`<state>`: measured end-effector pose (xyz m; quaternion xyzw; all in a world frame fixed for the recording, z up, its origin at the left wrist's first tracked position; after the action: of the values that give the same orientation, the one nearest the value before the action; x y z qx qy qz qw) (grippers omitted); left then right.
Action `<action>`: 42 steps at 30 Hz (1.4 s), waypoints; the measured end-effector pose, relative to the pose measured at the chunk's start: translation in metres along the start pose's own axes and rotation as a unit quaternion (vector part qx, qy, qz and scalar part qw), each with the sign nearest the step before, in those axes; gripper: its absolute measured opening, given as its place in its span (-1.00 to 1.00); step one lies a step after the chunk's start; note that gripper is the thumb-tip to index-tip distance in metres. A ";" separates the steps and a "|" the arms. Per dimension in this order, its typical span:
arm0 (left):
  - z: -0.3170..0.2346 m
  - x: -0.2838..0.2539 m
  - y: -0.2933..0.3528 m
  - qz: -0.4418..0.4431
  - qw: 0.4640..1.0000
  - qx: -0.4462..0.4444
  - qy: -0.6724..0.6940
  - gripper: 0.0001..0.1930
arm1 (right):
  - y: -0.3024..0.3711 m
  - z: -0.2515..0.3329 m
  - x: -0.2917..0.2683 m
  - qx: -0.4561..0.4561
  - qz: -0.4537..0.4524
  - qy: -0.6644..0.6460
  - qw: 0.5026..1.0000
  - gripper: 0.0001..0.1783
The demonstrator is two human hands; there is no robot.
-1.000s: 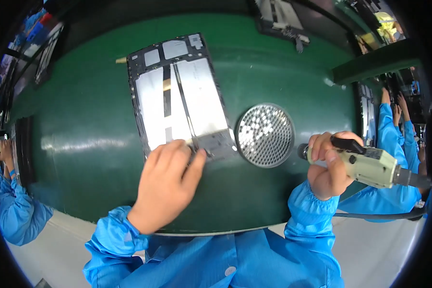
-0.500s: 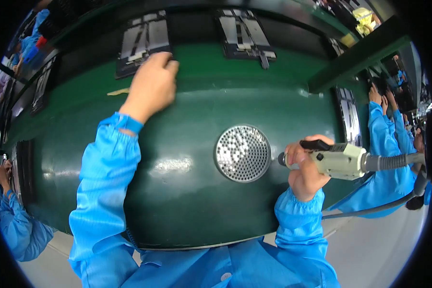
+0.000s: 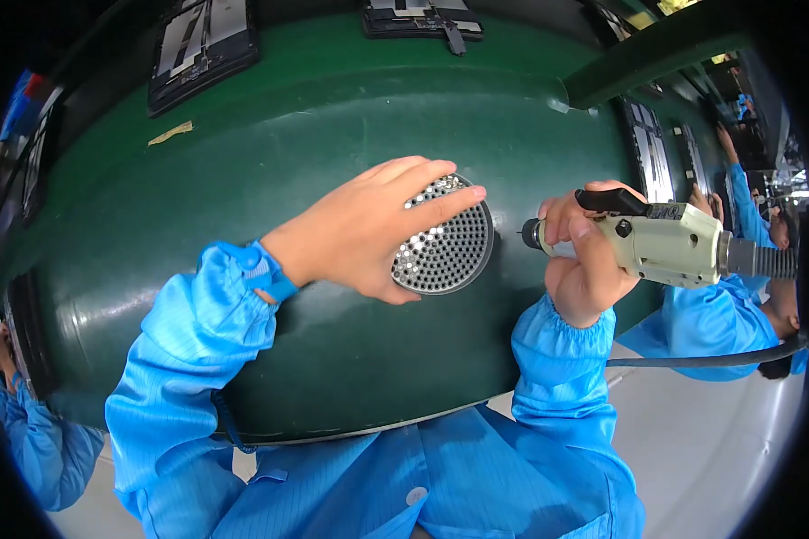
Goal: Assembling electronic tablet components by driving screws into the internal frame using an electric screwdriver on an assembly line.
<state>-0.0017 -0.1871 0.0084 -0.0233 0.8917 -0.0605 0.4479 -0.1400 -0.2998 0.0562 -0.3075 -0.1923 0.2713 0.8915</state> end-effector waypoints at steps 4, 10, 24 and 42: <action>-0.012 0.005 0.018 -0.102 0.989 -0.107 0.003 0.04 | -0.001 0.000 -0.002 0.022 -0.029 0.041 0.998 -0.67; -0.018 -0.002 0.015 -0.148 0.972 -0.170 -0.070 -0.01 | -0.003 0.000 -0.002 0.025 -0.022 0.014 0.999 -0.63; 0.175 -0.110 -0.094 -0.149 0.940 -0.257 -0.167 -0.29 | 0.020 -0.012 0.000 0.086 0.018 0.069 0.994 -0.58; 0.065 -0.109 0.001 -0.319 0.877 -0.154 -0.325 -0.44 | 0.016 -0.008 -0.004 0.030 0.006 0.077 0.997 -0.62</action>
<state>0.1159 -0.1818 0.0568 -0.3940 0.6384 -0.0508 0.6593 -0.1447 -0.2957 0.0389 -0.3016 -0.1133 0.2577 0.9109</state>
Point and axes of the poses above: each hand's wrist, its own y-axis away from the middle knuckle, its own x-axis out of the palm, z = x × y, the point moved 6 cm from there along -y, towards the middle knuckle, and after that the axes turned 15 degrees about -x, right-handed, at the moved point
